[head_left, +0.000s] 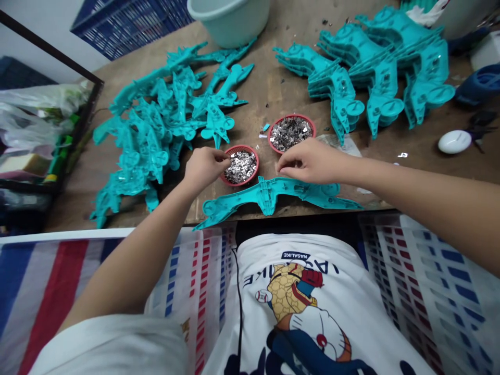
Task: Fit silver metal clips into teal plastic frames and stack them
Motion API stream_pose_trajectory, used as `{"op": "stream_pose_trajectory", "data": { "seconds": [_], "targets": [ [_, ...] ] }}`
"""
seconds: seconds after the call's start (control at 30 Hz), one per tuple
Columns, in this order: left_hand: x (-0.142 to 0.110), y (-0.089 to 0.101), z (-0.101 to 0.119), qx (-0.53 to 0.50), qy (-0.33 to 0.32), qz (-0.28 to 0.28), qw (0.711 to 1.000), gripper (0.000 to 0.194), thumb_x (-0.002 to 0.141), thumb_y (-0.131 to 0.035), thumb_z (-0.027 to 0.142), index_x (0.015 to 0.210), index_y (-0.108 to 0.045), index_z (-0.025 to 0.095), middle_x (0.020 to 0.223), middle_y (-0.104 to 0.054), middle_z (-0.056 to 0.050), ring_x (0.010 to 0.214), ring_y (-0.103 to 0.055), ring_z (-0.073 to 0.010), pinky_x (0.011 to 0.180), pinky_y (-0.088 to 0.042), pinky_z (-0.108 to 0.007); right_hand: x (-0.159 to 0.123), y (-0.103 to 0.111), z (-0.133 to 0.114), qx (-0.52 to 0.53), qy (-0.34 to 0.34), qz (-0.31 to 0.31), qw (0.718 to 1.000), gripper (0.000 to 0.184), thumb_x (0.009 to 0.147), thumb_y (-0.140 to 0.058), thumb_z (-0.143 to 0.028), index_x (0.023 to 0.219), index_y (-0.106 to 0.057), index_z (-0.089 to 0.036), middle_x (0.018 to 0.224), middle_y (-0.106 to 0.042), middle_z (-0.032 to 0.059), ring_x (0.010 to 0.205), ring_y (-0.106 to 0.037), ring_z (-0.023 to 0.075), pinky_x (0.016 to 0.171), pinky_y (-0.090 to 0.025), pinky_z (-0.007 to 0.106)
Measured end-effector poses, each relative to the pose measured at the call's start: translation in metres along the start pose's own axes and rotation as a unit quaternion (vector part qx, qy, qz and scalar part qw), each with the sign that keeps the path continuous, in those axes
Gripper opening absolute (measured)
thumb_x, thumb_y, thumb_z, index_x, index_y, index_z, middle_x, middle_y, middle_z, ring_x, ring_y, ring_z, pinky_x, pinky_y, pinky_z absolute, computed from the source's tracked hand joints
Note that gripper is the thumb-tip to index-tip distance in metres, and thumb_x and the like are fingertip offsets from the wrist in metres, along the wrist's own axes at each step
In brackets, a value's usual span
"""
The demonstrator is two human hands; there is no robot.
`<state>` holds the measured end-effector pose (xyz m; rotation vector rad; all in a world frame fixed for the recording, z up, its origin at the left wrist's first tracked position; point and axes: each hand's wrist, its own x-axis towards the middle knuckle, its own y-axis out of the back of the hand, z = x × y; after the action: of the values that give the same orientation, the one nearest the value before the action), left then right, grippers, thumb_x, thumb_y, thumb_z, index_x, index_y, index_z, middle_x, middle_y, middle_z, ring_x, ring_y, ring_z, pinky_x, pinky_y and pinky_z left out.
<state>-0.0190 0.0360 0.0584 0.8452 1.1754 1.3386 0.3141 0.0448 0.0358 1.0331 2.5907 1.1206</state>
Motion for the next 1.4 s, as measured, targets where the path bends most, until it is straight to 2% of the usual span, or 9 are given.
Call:
{"op": "stream_pose_trajectory", "data": {
  "seconds": [0.17,0.37,0.57,0.67,0.8,0.9,1.0,1.23,1.4],
  "targets": [
    [-0.013,0.002,0.007,-0.042,-0.041,0.032,0.998,0.02,0.082,-0.075,0.032,0.084,-0.087,0.016,0.076,-0.079,-0.008,0.076,-0.066,-0.0229,0.071,-0.045,-0.034,-0.001,-0.001,0.001,0.001,0.033,-0.006,0.999,0.022,0.103,-0.072,-0.018,0.112,-0.091,-0.018,0.105,-0.088,0.0083,0.094,-0.078,0.0214,0.087,-0.054,0.032],
    [-0.065,0.001,0.057,-0.162,-0.184,-0.003,0.97,0.027,0.091,-0.071,0.039,0.087,-0.089,0.02,0.078,-0.079,-0.004,0.072,-0.067,-0.0199,0.067,-0.049,-0.032,-0.003,-0.008,-0.005,-0.004,0.135,0.077,0.988,0.035,0.113,-0.066,-0.024,0.142,-0.084,-0.023,0.127,-0.085,0.0093,0.115,-0.077,0.0243,0.103,-0.059,0.04],
    [-0.086,-0.009,0.088,-0.188,-0.244,-0.027,0.951,0.021,0.09,-0.069,0.028,0.077,-0.081,0.017,0.066,-0.068,0.0,0.065,-0.062,-0.0152,0.061,-0.043,-0.028,-0.008,-0.009,-0.015,-0.032,0.182,0.082,0.979,0.028,0.118,-0.059,-0.027,0.12,-0.088,-0.024,0.117,-0.085,0.0054,0.108,-0.078,0.0216,0.098,-0.061,0.037],
    [-0.085,-0.016,0.085,-0.177,-0.247,0.003,0.953,0.025,0.099,-0.067,0.033,0.09,-0.085,0.017,0.079,-0.078,-0.003,0.074,-0.07,-0.019,0.068,-0.052,-0.029,-0.008,-0.001,-0.019,-0.06,0.155,0.053,0.985,0.028,0.117,-0.06,-0.026,0.119,-0.088,-0.022,0.112,-0.085,0.0046,0.106,-0.078,0.0228,0.099,-0.059,0.039],
    [-0.085,-0.037,0.067,-0.081,-0.346,0.045,0.934,0.043,0.109,-0.063,0.045,0.136,-0.083,0.018,0.128,-0.086,-0.015,0.121,-0.08,-0.0336,0.109,-0.063,-0.048,-0.003,0.012,-0.011,-0.101,0.065,-0.016,0.993,0.033,0.116,-0.059,-0.029,0.126,-0.09,-0.02,0.117,-0.086,0.007,0.111,-0.078,0.0257,0.102,-0.057,0.04],
    [-0.087,-0.06,0.049,0.0,-0.43,-0.014,0.903,0.076,0.109,-0.066,0.065,0.168,-0.062,0.017,0.171,-0.065,-0.024,0.16,-0.06,-0.0446,0.134,-0.048,-0.062,0.001,0.021,0.0,-0.112,-0.037,-0.076,0.99,0.037,0.114,-0.059,-0.028,0.13,-0.091,-0.018,0.12,-0.087,0.0107,0.112,-0.079,0.0277,0.102,-0.056,0.039],
    [-0.089,-0.079,0.039,0.059,-0.454,-0.062,0.887,0.095,0.11,-0.063,0.075,0.181,-0.046,0.014,0.188,-0.043,-0.028,0.173,-0.044,-0.0497,0.139,-0.039,-0.067,0.001,0.027,0.007,-0.083,-0.106,-0.121,0.983,0.034,0.11,-0.064,-0.025,0.13,-0.091,-0.018,0.114,-0.088,0.01,0.103,-0.079,0.026,0.095,-0.056,0.037],
    [-0.096,-0.089,0.049,0.085,-0.413,-0.073,0.904,0.082,0.109,-0.061,0.037,0.185,-0.039,0.014,0.191,-0.039,-0.026,0.174,-0.043,-0.048,0.137,-0.039,-0.064,-0.008,0.021,0.015,-0.029,0.005,-0.112,0.993,0.023,0.109,-0.072,-0.03,0.115,-0.093,-0.022,0.11,-0.087,0.0066,0.099,-0.078,0.0239,0.093,-0.055,0.036],
    [-0.099,-0.09,0.055,0.074,-0.403,-0.073,0.91,0.089,0.104,-0.06,0.028,0.188,-0.034,0.017,0.193,-0.037,-0.022,0.176,-0.039,-0.0482,0.138,-0.035,-0.066,-0.009,0.01,0.022,-0.022,0.038,-0.128,0.991,0.028,0.111,-0.069,-0.036,0.113,-0.093,-0.02,0.113,-0.087,0.0093,0.102,-0.079,0.0254,0.094,-0.058,0.038]
  ]
}}
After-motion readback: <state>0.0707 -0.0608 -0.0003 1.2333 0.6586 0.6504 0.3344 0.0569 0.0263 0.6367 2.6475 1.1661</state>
